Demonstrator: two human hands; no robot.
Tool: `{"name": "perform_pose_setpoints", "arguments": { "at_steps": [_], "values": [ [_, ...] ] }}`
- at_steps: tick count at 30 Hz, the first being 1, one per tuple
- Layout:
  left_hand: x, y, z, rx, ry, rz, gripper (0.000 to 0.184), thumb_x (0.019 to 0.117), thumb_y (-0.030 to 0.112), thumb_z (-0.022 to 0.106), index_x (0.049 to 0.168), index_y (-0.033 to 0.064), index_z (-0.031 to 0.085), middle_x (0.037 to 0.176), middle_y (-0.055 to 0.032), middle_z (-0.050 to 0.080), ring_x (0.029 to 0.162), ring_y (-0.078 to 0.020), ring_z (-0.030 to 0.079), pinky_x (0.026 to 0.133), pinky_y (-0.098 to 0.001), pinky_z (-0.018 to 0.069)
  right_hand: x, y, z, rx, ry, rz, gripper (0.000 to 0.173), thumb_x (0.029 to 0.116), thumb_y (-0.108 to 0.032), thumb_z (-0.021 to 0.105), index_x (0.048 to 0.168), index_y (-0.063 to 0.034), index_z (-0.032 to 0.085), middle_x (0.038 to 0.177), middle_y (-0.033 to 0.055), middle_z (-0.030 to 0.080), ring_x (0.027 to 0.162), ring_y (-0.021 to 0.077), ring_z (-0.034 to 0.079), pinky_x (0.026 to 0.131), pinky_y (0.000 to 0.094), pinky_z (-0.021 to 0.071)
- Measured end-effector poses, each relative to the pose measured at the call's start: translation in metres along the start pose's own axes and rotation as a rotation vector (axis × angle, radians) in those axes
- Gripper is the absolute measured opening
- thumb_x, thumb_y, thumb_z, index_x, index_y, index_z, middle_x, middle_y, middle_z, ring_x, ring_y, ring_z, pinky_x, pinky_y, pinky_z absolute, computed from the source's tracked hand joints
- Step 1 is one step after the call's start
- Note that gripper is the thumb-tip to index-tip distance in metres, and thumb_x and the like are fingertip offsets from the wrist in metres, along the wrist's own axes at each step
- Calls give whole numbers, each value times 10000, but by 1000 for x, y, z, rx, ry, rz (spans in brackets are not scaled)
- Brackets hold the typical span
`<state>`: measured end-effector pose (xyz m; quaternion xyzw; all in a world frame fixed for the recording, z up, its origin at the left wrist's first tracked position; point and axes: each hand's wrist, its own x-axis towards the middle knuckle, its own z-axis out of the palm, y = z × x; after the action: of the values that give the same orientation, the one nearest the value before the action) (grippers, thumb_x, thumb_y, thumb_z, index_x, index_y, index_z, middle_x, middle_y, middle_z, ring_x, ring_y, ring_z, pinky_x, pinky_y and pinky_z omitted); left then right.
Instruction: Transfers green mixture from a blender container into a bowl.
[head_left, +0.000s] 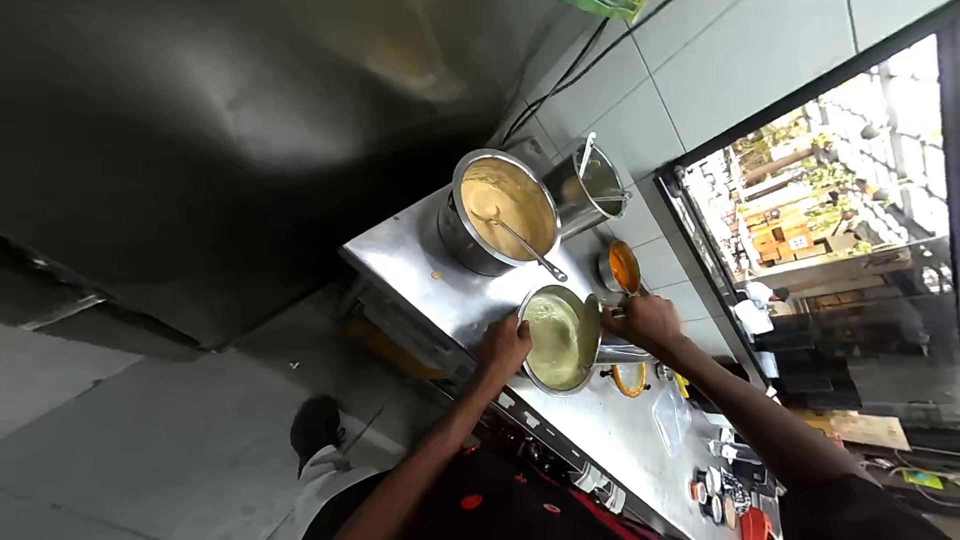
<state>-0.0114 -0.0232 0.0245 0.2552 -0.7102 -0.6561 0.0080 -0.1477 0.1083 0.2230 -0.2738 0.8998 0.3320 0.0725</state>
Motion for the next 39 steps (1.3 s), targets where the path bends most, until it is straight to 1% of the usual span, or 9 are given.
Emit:
{"name": "perform_pose_setpoints", "arguments": {
  "at_steps": [6,10,14,18,21,25,30,34,39],
  "values": [
    [7,-9,6,112,109,72,348,1074,308,484,951,46,679,765,-175,662,705,-351,679,626,-574,548,-9,11,-4,49,129,10,617,958,-635,451,694,-111,642,670,127,653,698,357,697,556,565,507],
    [4,-9,14,208,140,88,358,1074,313,468,932,54,670,750,-170,663,724,-360,689,623,-568,552,-11,1,7,-36,-15,-34,640,964,-648,455,746,-84,664,749,154,685,782,379,707,620,584,524],
    [3,-11,6,207,158,114,360,1074,298,478,892,42,653,731,-172,645,700,-359,678,605,-562,544,-11,3,1,0,98,-61,637,962,-647,448,708,-99,649,688,135,662,715,362,701,561,560,507],
    [7,-12,3,224,157,131,358,1068,288,492,860,40,646,716,-161,639,695,-344,677,608,-551,546,-18,16,15,32,70,-49,626,956,-648,479,703,-97,636,697,136,661,720,365,697,569,571,513],
    [9,-14,-13,209,98,103,387,1074,339,501,853,56,647,700,-143,628,673,-326,661,601,-548,536,-46,48,26,347,296,-53,525,960,-560,544,676,-132,646,580,79,574,554,302,614,480,541,447],
    [10,-19,-29,161,13,87,483,1051,535,471,887,120,655,660,-90,617,568,-264,632,529,-518,541,-79,77,78,763,631,-95,481,984,-449,531,624,-140,610,498,-15,489,400,109,444,382,341,357],
    [-2,-19,-56,15,-110,-113,561,1059,588,374,1083,100,648,684,-104,675,554,-237,682,556,-454,608,-100,70,118,1043,956,-244,534,1049,-467,507,623,-146,495,526,-42,443,444,51,434,430,239,389],
    [-10,-33,-65,-7,-197,-260,636,1058,615,341,1150,69,654,784,-132,715,642,-258,715,622,-449,617,-107,57,123,1294,1028,-205,484,1050,-482,526,664,-190,523,552,-91,461,467,-2,447,454,178,407],
    [-26,-43,-78,-33,-275,-315,667,1073,596,312,1115,46,689,870,-122,735,776,-265,723,713,-456,598,-110,44,127,1397,1029,-115,477,1052,-486,515,662,-212,521,544,-109,445,453,-18,432,440,157,396]
  ]
}}
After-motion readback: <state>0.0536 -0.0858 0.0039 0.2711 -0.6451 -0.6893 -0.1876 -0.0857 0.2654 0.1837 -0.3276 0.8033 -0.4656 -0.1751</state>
